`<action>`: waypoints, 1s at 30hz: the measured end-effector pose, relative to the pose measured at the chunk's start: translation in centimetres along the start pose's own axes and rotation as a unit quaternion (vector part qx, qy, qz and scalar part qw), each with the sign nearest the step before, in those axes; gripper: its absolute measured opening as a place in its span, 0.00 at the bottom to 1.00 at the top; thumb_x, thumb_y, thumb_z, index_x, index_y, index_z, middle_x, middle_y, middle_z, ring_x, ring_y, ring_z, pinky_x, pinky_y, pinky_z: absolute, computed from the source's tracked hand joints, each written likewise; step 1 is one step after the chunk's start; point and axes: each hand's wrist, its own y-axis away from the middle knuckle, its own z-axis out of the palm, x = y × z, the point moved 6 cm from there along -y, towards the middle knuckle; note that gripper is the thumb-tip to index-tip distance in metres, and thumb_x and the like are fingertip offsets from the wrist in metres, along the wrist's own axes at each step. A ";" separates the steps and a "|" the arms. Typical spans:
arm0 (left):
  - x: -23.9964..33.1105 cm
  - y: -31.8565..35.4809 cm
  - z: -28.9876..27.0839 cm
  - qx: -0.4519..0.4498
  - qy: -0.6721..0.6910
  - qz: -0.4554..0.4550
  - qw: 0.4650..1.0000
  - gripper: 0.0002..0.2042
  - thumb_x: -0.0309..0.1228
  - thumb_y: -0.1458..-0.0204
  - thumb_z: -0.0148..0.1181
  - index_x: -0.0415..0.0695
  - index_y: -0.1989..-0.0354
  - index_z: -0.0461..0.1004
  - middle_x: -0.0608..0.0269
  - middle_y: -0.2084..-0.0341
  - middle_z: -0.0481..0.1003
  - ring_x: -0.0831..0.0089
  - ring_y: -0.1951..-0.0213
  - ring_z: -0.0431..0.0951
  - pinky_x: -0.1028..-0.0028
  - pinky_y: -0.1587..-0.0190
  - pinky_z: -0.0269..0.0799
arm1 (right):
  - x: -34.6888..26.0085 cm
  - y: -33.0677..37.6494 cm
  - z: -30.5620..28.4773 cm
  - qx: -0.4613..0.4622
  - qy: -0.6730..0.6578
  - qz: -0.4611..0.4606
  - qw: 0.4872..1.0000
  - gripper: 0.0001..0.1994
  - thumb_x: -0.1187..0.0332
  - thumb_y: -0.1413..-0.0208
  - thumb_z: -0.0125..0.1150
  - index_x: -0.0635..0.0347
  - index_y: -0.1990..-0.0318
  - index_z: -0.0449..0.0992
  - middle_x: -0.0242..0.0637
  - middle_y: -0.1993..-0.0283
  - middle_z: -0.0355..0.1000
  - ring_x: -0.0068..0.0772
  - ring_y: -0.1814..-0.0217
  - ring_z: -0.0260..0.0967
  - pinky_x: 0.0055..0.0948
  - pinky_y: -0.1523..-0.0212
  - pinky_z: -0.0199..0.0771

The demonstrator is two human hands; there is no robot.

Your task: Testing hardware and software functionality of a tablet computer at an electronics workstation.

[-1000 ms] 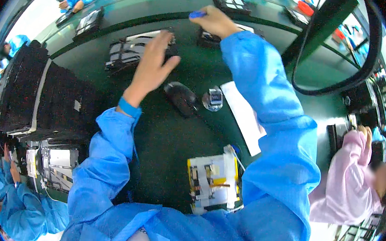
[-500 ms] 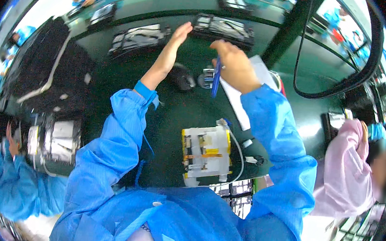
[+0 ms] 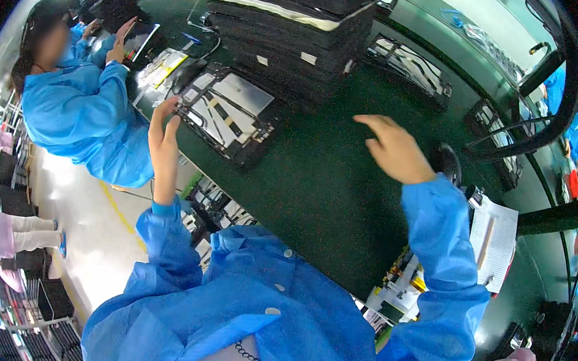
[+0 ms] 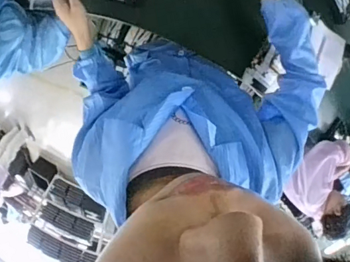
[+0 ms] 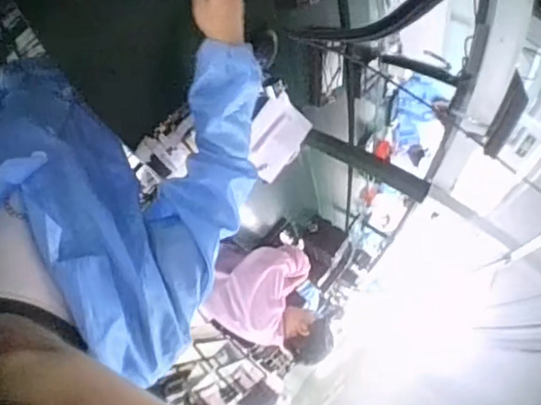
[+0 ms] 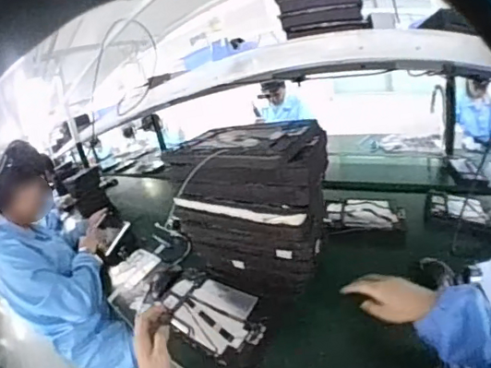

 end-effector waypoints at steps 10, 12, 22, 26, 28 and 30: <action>-11.6 -2.8 0.2 -0.012 -0.185 -0.065 0.980 0.17 0.33 0.49 0.53 0.41 0.51 0.66 0.50 0.58 0.71 0.55 0.54 0.70 0.64 0.51 0.63 | -6.1 -6.5 13.3 0.057 -0.544 0.298 0.782 0.28 0.71 0.46 0.54 0.68 0.40 0.50 0.49 0.46 0.58 0.39 0.47 0.64 0.34 0.47 0.68; -11.2 -3.0 -0.1 -0.005 -0.184 -0.043 0.982 0.17 0.34 0.48 0.53 0.41 0.51 0.67 0.51 0.61 0.72 0.58 0.57 0.72 0.66 0.53 0.65 | -5.7 -6.1 13.3 0.057 -0.578 0.288 0.761 0.29 0.73 0.47 0.54 0.69 0.40 0.49 0.49 0.46 0.58 0.41 0.48 0.64 0.36 0.46 0.67; -5.9 3.2 2.3 -0.220 0.026 -0.147 0.964 0.12 0.34 0.46 0.53 0.40 0.58 0.73 0.62 0.72 0.73 0.76 0.72 0.71 0.76 0.67 0.66 | -3.1 5.5 9.1 0.050 -0.523 0.415 0.743 0.22 0.72 0.48 0.53 0.65 0.46 0.55 0.43 0.52 0.61 0.33 0.50 0.63 0.31 0.50 0.68; -1.2 6.1 4.4 -0.320 0.034 -0.148 0.935 0.09 0.31 0.47 0.53 0.39 0.62 0.72 0.63 0.78 0.72 0.79 0.78 0.70 0.79 0.75 0.65 | -2.2 11.6 6.5 -0.024 -0.401 0.522 0.753 0.19 0.70 0.46 0.51 0.63 0.49 0.56 0.42 0.53 0.62 0.28 0.50 0.63 0.28 0.54 0.69; 0.1 6.3 5.4 -0.328 0.038 -0.137 0.934 0.07 0.30 0.47 0.53 0.39 0.65 0.73 0.61 0.79 0.73 0.79 0.79 0.70 0.80 0.76 0.65 | -3.5 12.0 5.1 -0.066 -0.177 0.493 0.849 0.23 0.70 0.50 0.57 0.66 0.48 0.58 0.47 0.56 0.61 0.38 0.55 0.65 0.34 0.58 0.70; 0.5 7.0 6.4 -0.380 0.058 -0.135 0.913 0.08 0.30 0.47 0.53 0.38 0.68 0.74 0.61 0.79 0.74 0.78 0.79 0.71 0.79 0.75 0.66 | -7.5 9.1 2.5 0.061 0.179 0.292 0.938 0.25 0.70 0.53 0.58 0.65 0.46 0.59 0.49 0.53 0.61 0.43 0.51 0.64 0.35 0.55 0.66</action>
